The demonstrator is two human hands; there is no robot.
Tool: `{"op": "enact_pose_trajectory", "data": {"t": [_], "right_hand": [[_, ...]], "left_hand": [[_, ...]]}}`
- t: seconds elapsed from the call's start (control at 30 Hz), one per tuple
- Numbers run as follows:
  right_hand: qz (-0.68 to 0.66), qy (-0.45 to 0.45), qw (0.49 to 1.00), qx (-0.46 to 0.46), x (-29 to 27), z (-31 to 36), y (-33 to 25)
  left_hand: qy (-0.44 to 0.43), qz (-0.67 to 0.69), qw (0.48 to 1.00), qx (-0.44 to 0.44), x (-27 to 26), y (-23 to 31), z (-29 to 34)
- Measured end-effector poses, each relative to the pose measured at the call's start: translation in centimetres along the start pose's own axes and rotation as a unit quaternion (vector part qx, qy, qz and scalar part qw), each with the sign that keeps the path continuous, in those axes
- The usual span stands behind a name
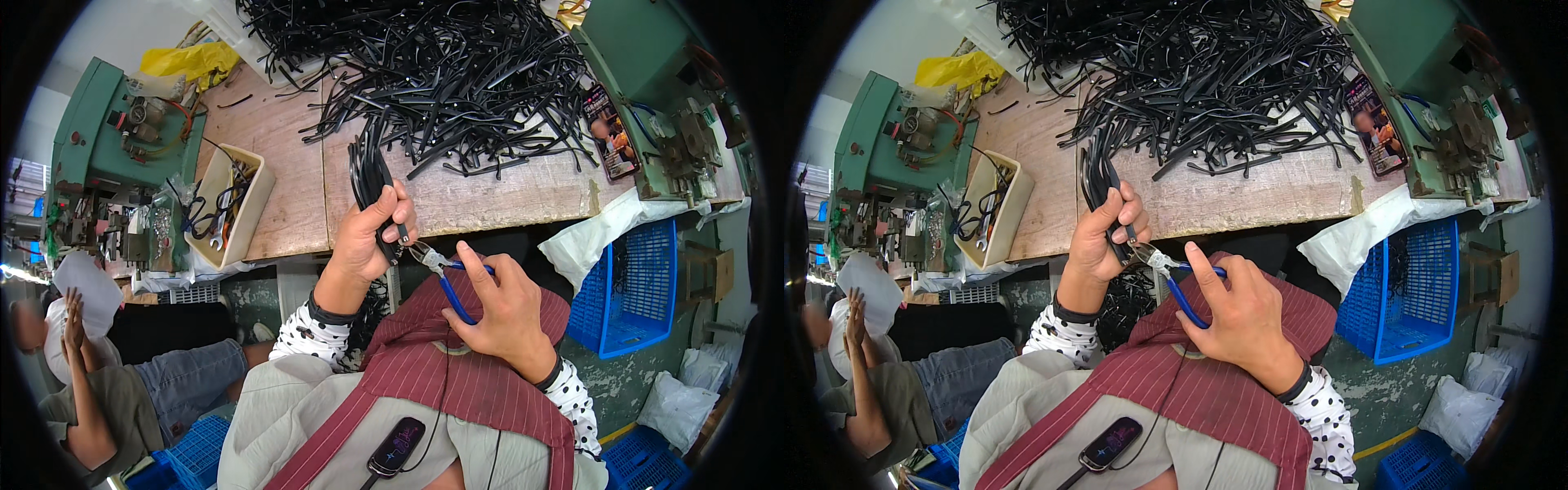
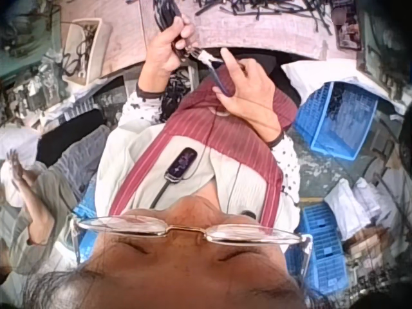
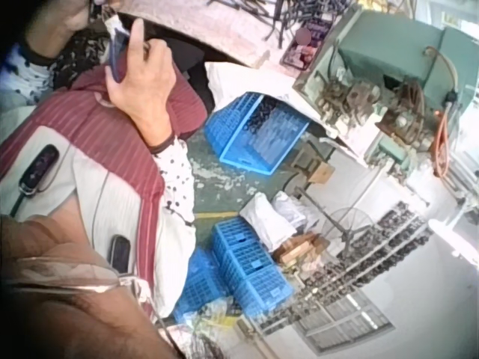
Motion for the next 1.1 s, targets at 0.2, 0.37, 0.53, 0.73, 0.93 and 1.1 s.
{"op": "enact_pose_trajectory", "data": {"t": [0.2,0.37,0.53,0.73,0.93,1.1], "right_hand": [[0.057,-0.016,0.998,-0.006,0.1,0.0,-0.3],[0.044,-0.039,0.998,-0.003,0.2,0.3,-0.2],[-0.027,-0.049,0.998,0.025,0.8,0.4,0.5],[-0.177,-0.07,0.979,0.069,2.1,1.0,1.0],[-0.185,-0.079,0.977,0.075,2.3,1.0,1.1],[-0.197,-0.115,0.966,0.119,3.4,1.7,1.6]], "left_hand": [[-0.007,0.013,0.999,-0.038,0.2,-1.0,0.3],[0.0,-0.04,0.999,-0.006,0.0,-0.8,0.4],[0.047,-0.141,0.958,0.244,1.0,0.2,2.1],[0.014,-0.319,0.827,0.462,3.3,0.2,4.1],[0.079,-0.331,0.827,0.448,2.8,-0.4,4.2],[0.116,-0.211,0.916,0.321,1.5,0.0,2.8]]}}
Point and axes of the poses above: each hand's wrist, its own z-axis away from the middle knuckle, its own x-axis out of the palm, y = z × x, the point moved 7 cm from there along -z, towards the middle knuckle, and after that the axes turned 12 degrees about z, right-handed, at the moved point
